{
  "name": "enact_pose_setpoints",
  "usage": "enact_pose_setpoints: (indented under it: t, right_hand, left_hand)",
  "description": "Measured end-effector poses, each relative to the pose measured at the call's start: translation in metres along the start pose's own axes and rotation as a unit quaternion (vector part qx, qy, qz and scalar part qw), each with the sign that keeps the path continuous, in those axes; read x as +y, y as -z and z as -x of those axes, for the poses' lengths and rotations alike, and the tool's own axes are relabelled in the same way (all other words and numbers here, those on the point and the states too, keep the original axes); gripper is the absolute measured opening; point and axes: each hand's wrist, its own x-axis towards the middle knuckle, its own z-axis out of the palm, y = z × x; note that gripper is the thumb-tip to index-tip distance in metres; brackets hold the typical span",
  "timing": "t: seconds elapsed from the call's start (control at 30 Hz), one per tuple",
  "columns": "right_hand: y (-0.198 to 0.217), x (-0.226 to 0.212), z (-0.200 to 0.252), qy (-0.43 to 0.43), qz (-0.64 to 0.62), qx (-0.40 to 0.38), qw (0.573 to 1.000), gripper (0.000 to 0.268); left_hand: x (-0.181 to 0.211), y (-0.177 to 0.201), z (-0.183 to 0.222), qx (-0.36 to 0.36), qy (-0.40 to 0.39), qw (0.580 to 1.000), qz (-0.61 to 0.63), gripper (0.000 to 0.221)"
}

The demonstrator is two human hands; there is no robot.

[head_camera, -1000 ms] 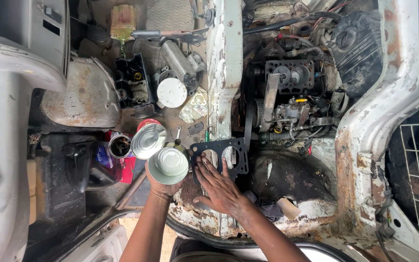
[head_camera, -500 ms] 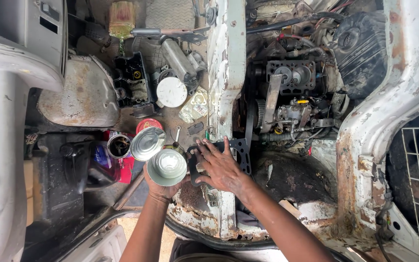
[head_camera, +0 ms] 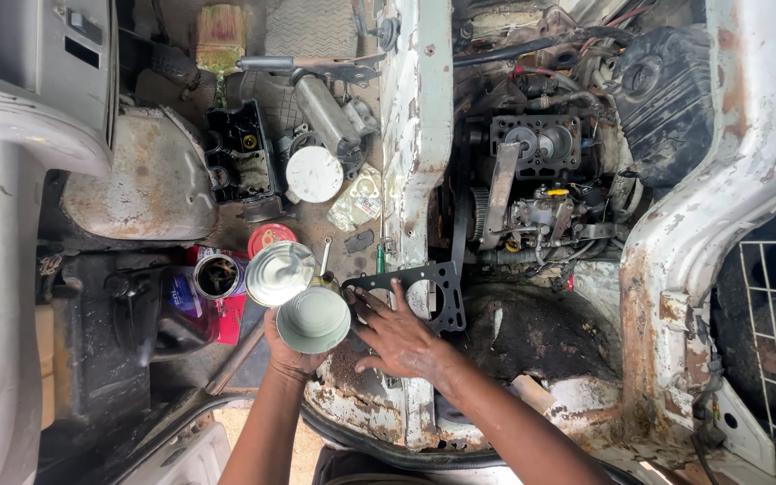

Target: Inspecting and working on an internal combustion engine inside a small commercial vehicle.

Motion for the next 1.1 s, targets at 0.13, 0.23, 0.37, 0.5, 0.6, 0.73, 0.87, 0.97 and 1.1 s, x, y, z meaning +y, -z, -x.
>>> enact_pose_setpoints:
  t: [0.13,0.23,0.37,0.5,0.6,0.73,0.87,0.97,1.1]
  right_hand:
    - [-0.042,0.026,-0.011,-0.078,-0.034,0.194,0.977,0.098]
    - [-0.054,0.028,0.007,-0.107,-0.015,0.144,0.984,0.095]
    - [-0.068,-0.002,0.044,-0.09,-0.031,0.089,0.992,0.098]
    - [-0.114,-0.027,0.065,-0.027,-0.079,0.094,0.992,0.094]
    - [-0.125,-0.037,0.065,0.005,-0.215,0.122,0.969,0.091]
    - [-0.11,-0.037,0.035,-0.038,-0.436,0.162,0.884,0.086]
    - [-0.101,-0.047,0.018,-0.014,-0.073,0.21,0.975,0.09]
    - [-0.107,-0.037,0.032,-0.031,-0.054,0.157,0.986,0.098]
    - [-0.102,-0.044,0.046,-0.162,-0.127,0.131,0.97,0.108]
  left_hand:
    - [-0.002,0.006,0.001,-0.049,-0.016,0.998,-0.02,0.079]
    - [0.0,0.013,0.001,-0.128,0.009,0.991,0.029,0.079]
    - [-0.002,0.0,0.0,-0.005,-0.017,1.0,0.0,0.079]
    - [-0.002,0.006,0.002,-0.057,-0.001,0.998,0.013,0.079]
    - [-0.001,0.01,0.0,-0.054,-0.005,0.998,0.016,0.077]
    - [0.001,0.016,0.001,-0.086,-0.015,0.996,0.028,0.077]
    - [-0.001,-0.002,0.011,-0.065,-0.028,0.997,0.018,0.078]
    - [-0.002,-0.003,0.01,-0.074,-0.032,0.997,0.012,0.078]
    - [-0.009,-0.01,0.019,-0.034,-0.043,0.998,0.034,0.077]
